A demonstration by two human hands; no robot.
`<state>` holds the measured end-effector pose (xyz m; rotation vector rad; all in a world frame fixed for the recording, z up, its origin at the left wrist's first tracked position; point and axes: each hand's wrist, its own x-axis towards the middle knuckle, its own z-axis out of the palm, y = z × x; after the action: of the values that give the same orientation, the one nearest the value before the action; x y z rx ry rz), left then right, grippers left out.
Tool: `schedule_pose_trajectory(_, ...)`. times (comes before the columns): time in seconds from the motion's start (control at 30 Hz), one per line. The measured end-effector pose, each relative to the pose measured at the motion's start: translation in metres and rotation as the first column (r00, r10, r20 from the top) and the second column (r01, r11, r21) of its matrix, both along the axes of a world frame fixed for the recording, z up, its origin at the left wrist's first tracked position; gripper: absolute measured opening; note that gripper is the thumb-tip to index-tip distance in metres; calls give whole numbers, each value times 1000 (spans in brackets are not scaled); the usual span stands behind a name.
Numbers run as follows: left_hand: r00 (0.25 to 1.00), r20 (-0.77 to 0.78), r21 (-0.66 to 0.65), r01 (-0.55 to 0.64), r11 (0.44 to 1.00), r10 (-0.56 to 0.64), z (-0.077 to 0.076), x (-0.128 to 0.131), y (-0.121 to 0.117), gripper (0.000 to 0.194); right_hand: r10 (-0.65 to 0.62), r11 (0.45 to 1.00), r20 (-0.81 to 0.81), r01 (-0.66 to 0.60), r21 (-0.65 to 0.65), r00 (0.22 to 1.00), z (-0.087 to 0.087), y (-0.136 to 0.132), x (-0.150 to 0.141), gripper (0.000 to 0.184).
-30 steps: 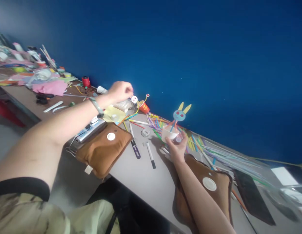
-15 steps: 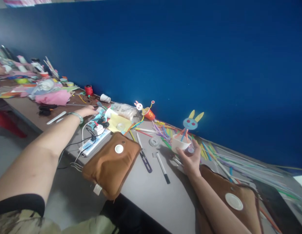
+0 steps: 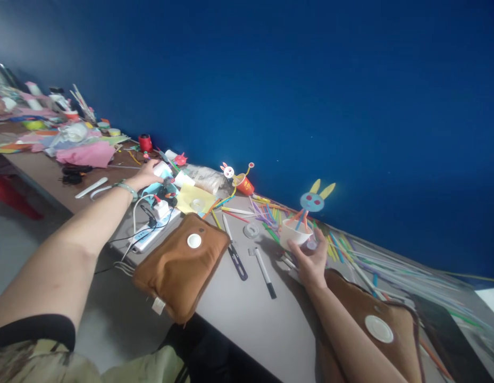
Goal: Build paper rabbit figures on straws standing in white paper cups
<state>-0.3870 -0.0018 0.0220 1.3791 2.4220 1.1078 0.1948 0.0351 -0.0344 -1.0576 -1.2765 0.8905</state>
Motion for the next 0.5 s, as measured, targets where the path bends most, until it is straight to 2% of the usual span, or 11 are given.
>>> schedule_pose_trajectory(0.1,989,-151,52,7,999,1,7,4,0,92,16,1000,3,-16,26,1000,-3,2,2,112)
schedule_pose_trajectory(0.2,973,-231,92,16,996,6,15,10,-1,96,6,999,12,-6,43,1000,-11,6,5,112)
schedule_pose_trajectory(0.33,976,-212,107,-36,994,58,28,19,-3,100,7,998,23,-8,69,1000,-18,10,7,111)
schedule_pose_trajectory(0.5,989,-109,52,-92,994,97,42,30,-5,94,14,996,15,-15,91,1000,-17,10,5,107)
